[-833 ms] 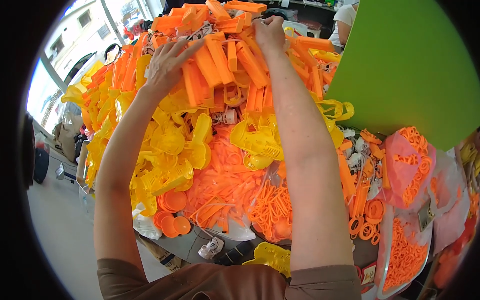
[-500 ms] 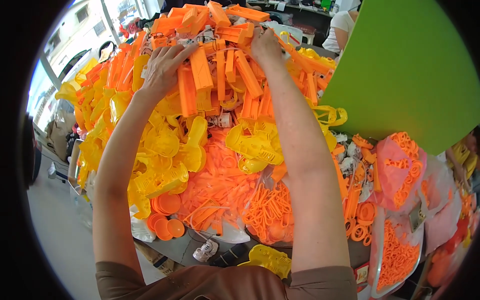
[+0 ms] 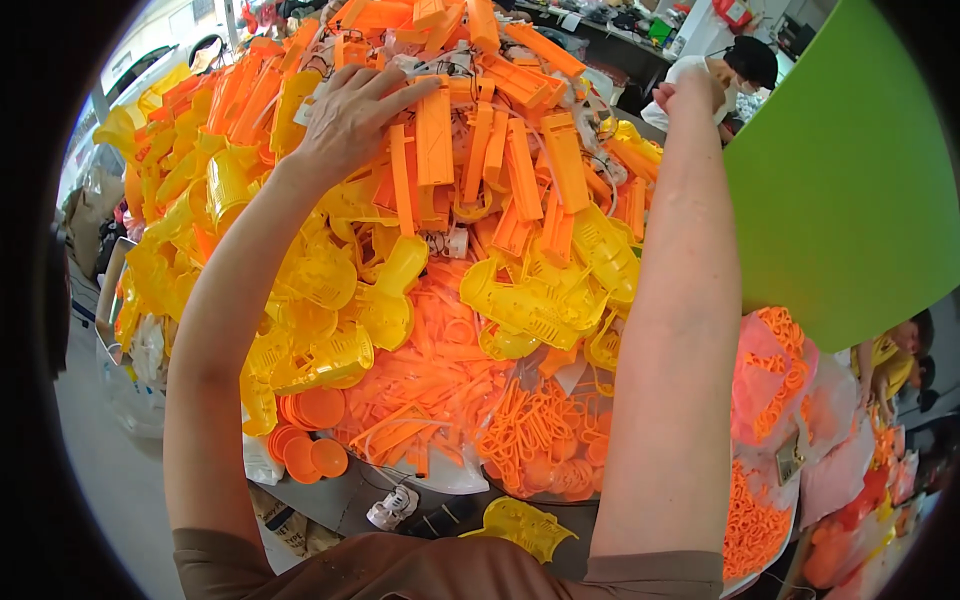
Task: Assembling a yellow toy bubble gun by fitting internal mechanical parts and outer casing components.
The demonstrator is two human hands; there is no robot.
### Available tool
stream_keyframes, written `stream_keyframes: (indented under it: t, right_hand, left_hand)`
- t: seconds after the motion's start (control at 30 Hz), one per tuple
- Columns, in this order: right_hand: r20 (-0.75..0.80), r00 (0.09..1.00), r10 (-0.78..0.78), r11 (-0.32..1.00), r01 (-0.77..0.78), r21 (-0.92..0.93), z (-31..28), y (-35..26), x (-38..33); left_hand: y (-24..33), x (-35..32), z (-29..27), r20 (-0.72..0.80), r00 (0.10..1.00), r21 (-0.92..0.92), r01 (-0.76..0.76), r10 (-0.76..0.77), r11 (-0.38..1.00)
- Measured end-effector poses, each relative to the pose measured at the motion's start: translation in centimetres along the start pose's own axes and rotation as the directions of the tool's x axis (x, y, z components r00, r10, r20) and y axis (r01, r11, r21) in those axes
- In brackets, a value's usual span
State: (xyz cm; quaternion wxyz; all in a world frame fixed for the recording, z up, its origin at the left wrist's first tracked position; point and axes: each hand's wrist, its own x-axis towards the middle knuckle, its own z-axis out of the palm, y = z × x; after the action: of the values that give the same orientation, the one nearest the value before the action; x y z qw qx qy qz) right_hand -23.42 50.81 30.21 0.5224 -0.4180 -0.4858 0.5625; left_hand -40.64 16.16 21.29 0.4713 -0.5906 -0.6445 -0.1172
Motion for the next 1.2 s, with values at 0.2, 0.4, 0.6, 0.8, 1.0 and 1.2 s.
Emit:
stream_keyframes:
  t: [0.2,0.4,0.6,0.8,1.0,1.2]
  right_hand:
    - [-0.015,0.989,0.146,0.989,-0.146,-0.024,-0.5,2.6,1.9]
    - [0.094,0.986,0.136,0.98,-0.121,-0.156,-0.9,3.6,3.8]
    - [0.156,0.979,0.129,0.983,-0.106,-0.146,-1.3,3.4,2.5]
    - [0.213,0.969,0.125,0.985,-0.095,-0.146,-2.0,1.5,3.2]
    - [0.237,0.971,0.029,0.978,0.022,-0.208,-1.7,0.9,-0.8]
    - [0.47,0.415,-0.779,0.456,0.89,-0.029,-2.2,-1.0,-8.1]
  left_hand:
    - [-0.3,-0.2,0.5,-0.031,0.999,-0.02,-0.009,0.008,1.0]
    - [-0.3,-0.1,0.4,-0.02,1.0,0.017,-0.002,0.003,1.0]
    - [-0.2,0.1,0.3,-0.033,0.999,-0.005,-0.005,0.005,1.0]
    - [-0.2,0.3,-0.3,0.032,0.999,-0.032,0.006,-0.005,0.999]
    - [0.3,0.0,-2.0,0.106,0.994,-0.009,0.012,-0.011,1.0]
    - [4.1,0.8,-4.7,0.057,0.998,-0.076,0.01,-0.006,0.997]
